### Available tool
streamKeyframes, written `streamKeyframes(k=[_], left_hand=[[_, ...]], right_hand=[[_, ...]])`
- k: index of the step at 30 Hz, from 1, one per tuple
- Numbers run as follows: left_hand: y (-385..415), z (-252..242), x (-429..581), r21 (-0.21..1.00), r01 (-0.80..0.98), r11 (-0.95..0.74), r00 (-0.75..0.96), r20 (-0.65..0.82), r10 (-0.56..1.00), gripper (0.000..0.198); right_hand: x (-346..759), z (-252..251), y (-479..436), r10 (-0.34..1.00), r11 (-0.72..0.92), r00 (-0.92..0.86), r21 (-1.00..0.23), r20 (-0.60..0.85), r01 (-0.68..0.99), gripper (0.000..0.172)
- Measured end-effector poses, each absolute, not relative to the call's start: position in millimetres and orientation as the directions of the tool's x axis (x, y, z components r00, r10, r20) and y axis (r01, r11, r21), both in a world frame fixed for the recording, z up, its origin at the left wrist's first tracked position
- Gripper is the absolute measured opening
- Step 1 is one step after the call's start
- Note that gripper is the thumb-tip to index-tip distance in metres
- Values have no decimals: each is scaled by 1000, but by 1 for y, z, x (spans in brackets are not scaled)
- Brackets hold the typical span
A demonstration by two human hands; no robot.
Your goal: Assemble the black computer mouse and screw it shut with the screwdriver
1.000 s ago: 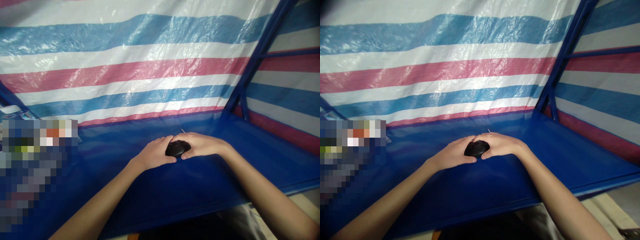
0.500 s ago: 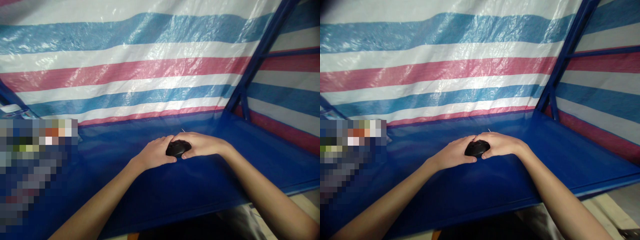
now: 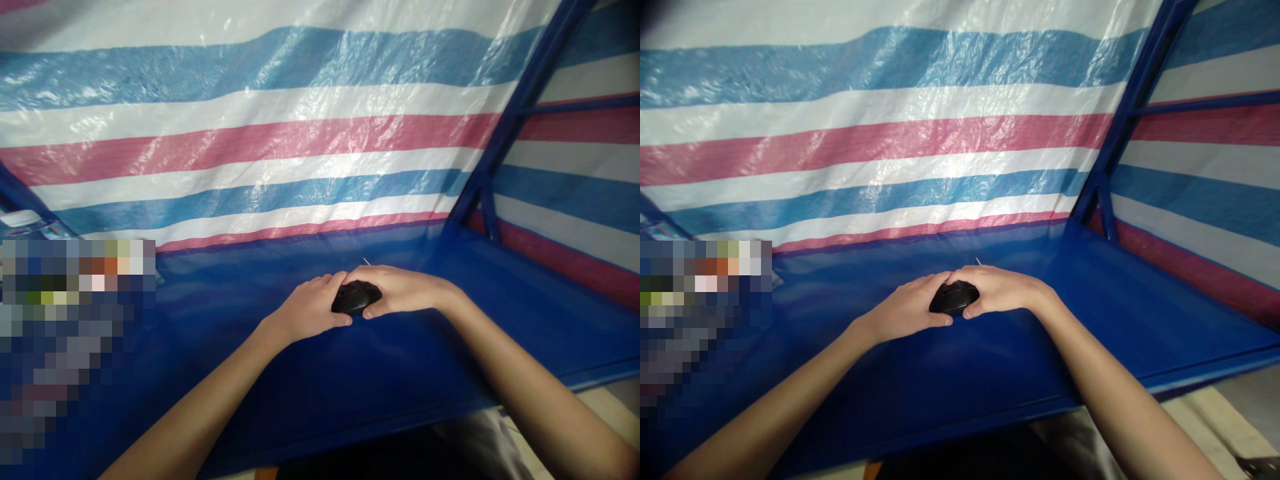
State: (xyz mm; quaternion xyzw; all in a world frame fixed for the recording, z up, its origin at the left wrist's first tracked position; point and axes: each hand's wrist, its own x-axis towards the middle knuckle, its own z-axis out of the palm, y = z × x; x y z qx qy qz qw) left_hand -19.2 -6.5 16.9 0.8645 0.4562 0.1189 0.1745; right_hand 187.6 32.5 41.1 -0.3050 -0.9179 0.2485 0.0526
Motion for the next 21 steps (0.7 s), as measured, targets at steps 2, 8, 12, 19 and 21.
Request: streamKeyframes(k=[2, 8, 12, 19, 21], left_hand=[[-7, 17, -19, 411, 747, -523, 555, 50, 830, 69], [-7, 17, -19, 417, 747, -517, 551, 46, 833, 68], [-7, 17, -20, 422, 742, -521, 554, 52, 831, 68], [-8, 18, -19, 417, 746, -520, 554, 46, 831, 66], [-8, 18, -18, 414, 748, -518, 553, 43, 832, 67]], right_hand=[[188, 41, 33, 585, 688, -809, -492, -58, 533, 52], [189, 40, 32, 584, 685, -809, -492, -71, 538, 53], [189, 41, 33, 580, 683, -811, -500, -73, 533, 52], [189, 41, 32, 576, 675, -814, -517, -77, 527, 54], [189, 41, 32, 575, 678, -815, -513, -77, 527, 53]])
